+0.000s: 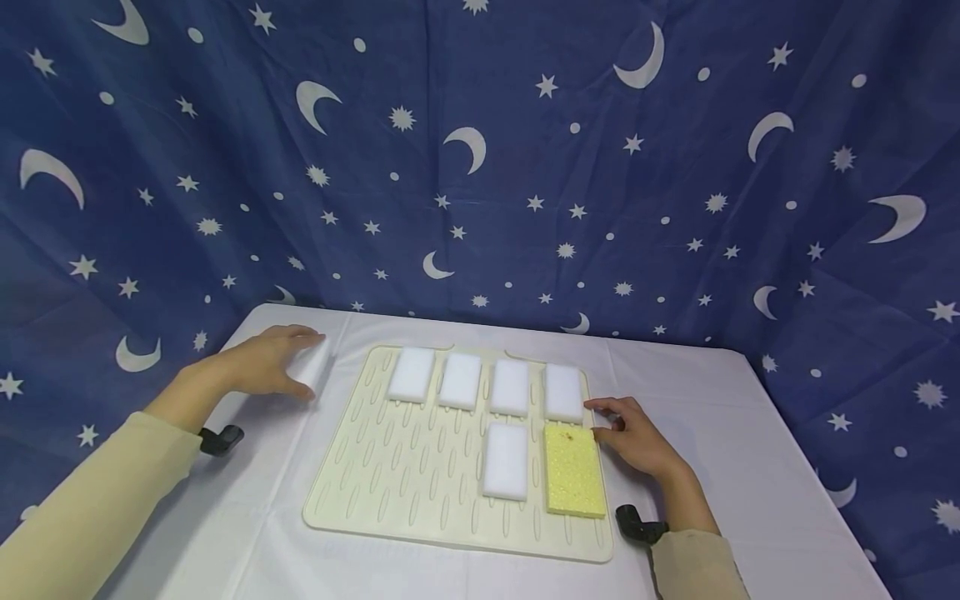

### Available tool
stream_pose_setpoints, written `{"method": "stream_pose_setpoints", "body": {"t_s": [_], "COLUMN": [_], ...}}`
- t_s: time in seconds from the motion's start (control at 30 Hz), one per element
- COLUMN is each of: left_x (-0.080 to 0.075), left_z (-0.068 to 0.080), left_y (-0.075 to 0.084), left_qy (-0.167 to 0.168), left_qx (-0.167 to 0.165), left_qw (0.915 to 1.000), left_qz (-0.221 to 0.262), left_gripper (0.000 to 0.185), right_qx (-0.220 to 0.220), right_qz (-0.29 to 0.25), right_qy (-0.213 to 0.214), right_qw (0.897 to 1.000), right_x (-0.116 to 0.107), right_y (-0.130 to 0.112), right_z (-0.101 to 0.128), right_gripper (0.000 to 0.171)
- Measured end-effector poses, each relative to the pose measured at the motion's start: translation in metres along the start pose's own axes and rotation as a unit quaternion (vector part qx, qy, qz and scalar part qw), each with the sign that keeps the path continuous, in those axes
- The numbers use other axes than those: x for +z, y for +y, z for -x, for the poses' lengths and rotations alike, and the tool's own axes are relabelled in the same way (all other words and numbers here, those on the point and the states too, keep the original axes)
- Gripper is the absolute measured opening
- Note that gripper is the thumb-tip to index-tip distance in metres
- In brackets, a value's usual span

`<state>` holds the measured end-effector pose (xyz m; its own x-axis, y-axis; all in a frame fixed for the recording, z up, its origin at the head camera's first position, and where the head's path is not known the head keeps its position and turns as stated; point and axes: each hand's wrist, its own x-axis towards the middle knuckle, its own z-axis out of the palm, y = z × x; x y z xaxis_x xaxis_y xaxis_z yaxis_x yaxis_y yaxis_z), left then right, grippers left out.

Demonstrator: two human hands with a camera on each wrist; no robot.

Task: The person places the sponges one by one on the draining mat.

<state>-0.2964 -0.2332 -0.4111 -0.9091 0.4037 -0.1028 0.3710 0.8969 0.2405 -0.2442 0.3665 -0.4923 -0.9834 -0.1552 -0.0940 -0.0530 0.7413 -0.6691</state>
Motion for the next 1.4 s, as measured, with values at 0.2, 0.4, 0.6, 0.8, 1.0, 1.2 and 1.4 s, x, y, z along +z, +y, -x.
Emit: {"method": "stream_pose_setpoints", "body": {"t_s": [0.2,0.4,0.6,0.8,1.0,1.2,1.4], "left_x": [-0.003,-0.003,-0.004,-0.003,-0.002,-0.001,-0.001], "left_z": [0.003,0.006,0.009,0.011,0.012,0.013,0.016], "left_y": [0.009,0.018,0.026,0.033,0.039,0.045,0.055], "left_qy": [0.001,0.008,0.013,0.019,0.024,0.03,0.033], "left_qx": [0.002,0.01,0.018,0.027,0.032,0.033,0.041], "left_qw": [1.0,0.9997,0.9994,0.9992,0.9989,0.9987,0.9983], "left_qz": [-0.007,-0.018,-0.025,-0.025,-0.026,-0.026,-0.024], "left_gripper": [0.101,0.1,0.099,0.099,0.1,0.1,0.1], "right_qx": [-0.002,-0.008,-0.007,-0.007,-0.009,-0.008,-0.01], "right_qz": [-0.001,-0.007,-0.005,0.005,0.009,0.003,0.004], "right_qy": [-0.002,-0.003,-0.003,-0.001,-0.002,-0.002,-0.003], "right_qw": [1.0,1.0,1.0,1.0,1.0,1.0,1.0], "right_x": [0.0,0.0,0.0,0.0,0.0,0.0,-0.001], "right_y": [0.001,0.002,0.003,0.001,-0.001,-0.002,-0.002], "right_z": [0.001,0.001,0.001,0.002,0.004,0.004,0.005], "right_gripper": [0.047,0.047,0.047,0.047,0.047,0.047,0.047]}}
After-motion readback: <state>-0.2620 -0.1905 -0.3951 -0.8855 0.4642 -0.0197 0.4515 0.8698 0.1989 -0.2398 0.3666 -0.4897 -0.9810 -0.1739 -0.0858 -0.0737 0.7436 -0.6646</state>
